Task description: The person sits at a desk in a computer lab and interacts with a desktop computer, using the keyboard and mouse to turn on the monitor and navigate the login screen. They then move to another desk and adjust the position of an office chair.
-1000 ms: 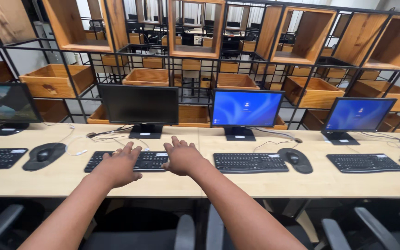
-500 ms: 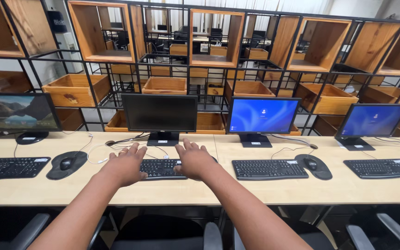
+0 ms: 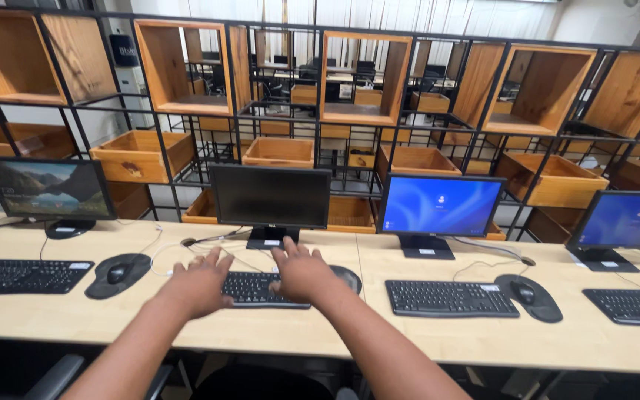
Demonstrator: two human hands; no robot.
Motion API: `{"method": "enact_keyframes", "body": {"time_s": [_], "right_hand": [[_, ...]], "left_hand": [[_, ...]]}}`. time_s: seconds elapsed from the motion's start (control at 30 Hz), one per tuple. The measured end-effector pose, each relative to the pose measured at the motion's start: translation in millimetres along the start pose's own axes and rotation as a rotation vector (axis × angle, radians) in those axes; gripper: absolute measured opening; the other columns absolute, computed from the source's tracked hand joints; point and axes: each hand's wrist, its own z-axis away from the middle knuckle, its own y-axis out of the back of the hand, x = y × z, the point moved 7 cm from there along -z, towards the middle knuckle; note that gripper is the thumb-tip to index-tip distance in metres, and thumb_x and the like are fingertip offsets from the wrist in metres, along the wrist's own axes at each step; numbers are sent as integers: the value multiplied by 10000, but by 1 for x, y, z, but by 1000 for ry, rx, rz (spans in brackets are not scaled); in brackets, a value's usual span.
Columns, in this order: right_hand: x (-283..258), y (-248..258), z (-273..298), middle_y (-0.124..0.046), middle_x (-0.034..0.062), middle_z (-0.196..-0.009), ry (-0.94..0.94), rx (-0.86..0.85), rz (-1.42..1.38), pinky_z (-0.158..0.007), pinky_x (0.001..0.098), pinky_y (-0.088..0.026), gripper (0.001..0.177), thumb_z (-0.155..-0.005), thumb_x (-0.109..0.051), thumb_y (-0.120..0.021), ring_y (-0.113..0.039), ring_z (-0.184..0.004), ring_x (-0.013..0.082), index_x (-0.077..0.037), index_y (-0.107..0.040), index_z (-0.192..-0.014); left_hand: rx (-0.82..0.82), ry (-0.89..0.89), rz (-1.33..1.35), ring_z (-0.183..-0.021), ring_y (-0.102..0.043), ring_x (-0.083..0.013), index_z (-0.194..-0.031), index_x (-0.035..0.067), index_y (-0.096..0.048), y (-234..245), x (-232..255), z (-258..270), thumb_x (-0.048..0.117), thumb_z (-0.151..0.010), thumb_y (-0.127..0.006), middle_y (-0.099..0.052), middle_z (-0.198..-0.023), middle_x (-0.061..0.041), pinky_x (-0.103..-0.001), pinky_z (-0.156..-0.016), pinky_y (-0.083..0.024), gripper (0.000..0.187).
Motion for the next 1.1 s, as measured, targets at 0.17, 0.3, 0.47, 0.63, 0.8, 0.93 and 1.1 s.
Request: {"method": "enact_keyframes", "body": {"time_s": [0.17,0.3,0.47,0.63,0.8,0.93,1.1], "right_hand": [[-2,-5,-8,-173,194,-1688,-16,-24,23,-1228,549,-249,848,-917,-456,-705,-266,-1530,361,-142,-303,-1594],[0,-10,-22,-186,193,-1686,-19,-5,8,-1224,536,-276,849,-907,-447,-712,-275,-1532,355,-128,-316,-1587],[-14,-21,-43,-169,199,-1690,-68,-47,15,-1221,552,-270,834,-926,-441,-695,-274,-1527,364,-132,-301,-1593],[-45,-26,-75,-163,198,-1689,-91,-43,-9,-1221,552,-264,839,-928,-429,-692,-263,-1529,367,-133,-283,-1597],[-80,-39,-108,-158,208,-1685,-105,-30,-36,-1218,553,-259,853,-920,-441,-694,-252,-1529,375,-126,-278,-1595],[-107,-59,-123,-189,220,-1677,-95,-48,-41,-1224,559,-239,847,-918,-441,-697,-249,-1528,389,-109,-300,-1588],[-114,-78,-131,-221,234,-1656,-124,-65,-22,-1223,582,-214,821,-906,-440,-700,-222,-1537,395,-112,-337,-1565]], "left_hand": [[-4,-23,-13,-1566,-240,-318,-1629,233,-190,-8,-4,-10,451,-897,-772,-93,-1731,-79,-583,-1239,-270,960],[6,-49,10,-1565,-235,-318,-1629,229,-195,-10,-16,-26,448,-888,-782,-95,-1730,-81,-591,-1237,-265,970],[-12,-90,8,-1571,-224,-295,-1631,244,-184,-16,-36,-39,443,-885,-782,-88,-1731,-66,-573,-1251,-252,976],[-36,-119,-13,-1572,-231,-299,-1633,240,-197,-18,-78,-59,431,-883,-783,-93,-1735,-65,-571,-1257,-246,970],[-40,-156,-5,-1567,-241,-315,-1634,226,-200,-31,-122,-81,422,-878,-785,-96,-1733,-82,-574,-1251,-256,976],[-72,-178,6,-1569,-223,-321,-1623,246,-207,-58,-152,-93,421,-876,-789,-86,-1730,-75,-579,-1249,-249,963],[-94,-202,20,-1552,-275,-326,-1608,230,-256,-79,-173,-106,429,-867,-792,-150,-1719,-93,-586,-1237,-279,936]]}}
